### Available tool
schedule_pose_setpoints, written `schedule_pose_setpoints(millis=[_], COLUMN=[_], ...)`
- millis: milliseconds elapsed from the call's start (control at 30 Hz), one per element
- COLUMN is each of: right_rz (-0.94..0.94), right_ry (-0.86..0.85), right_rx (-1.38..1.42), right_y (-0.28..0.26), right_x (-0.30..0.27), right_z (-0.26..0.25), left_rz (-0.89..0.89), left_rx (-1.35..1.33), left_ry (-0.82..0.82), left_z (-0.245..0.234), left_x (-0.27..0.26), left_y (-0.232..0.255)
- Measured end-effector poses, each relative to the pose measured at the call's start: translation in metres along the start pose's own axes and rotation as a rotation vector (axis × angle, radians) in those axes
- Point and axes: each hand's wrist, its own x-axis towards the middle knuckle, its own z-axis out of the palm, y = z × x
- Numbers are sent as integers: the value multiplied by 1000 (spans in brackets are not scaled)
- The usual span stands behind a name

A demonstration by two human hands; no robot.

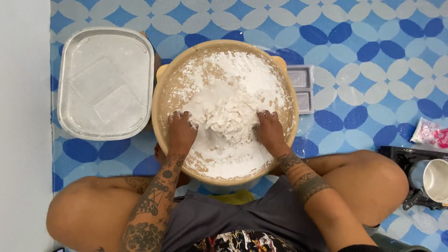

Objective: Kneading and mixing dough by hand in a large wooden bowl.

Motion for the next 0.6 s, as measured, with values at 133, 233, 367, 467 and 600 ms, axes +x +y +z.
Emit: schedule_pose_setpoints(millis=[133,233,367,467,600], right_rz=[3,83,356,520,586], right_ry=[1,-18,123,273,309], right_rx=[13,67,351,655,1090], right_y=[8,17,13,20,69], right_x=[3,12,13,13,15], right_z=[14,31,50,44,96], left_rz=[-46,-86,-104,-106,-100], left_rx=[-22,-37,-38,-48,-43], left_ry=[-55,-70,-79,-75,-66], left_z=[-10,-18,-29,-24,-2], left_x=[-1,1,-10,-4,8], left_y=[9,19,33,37,25])
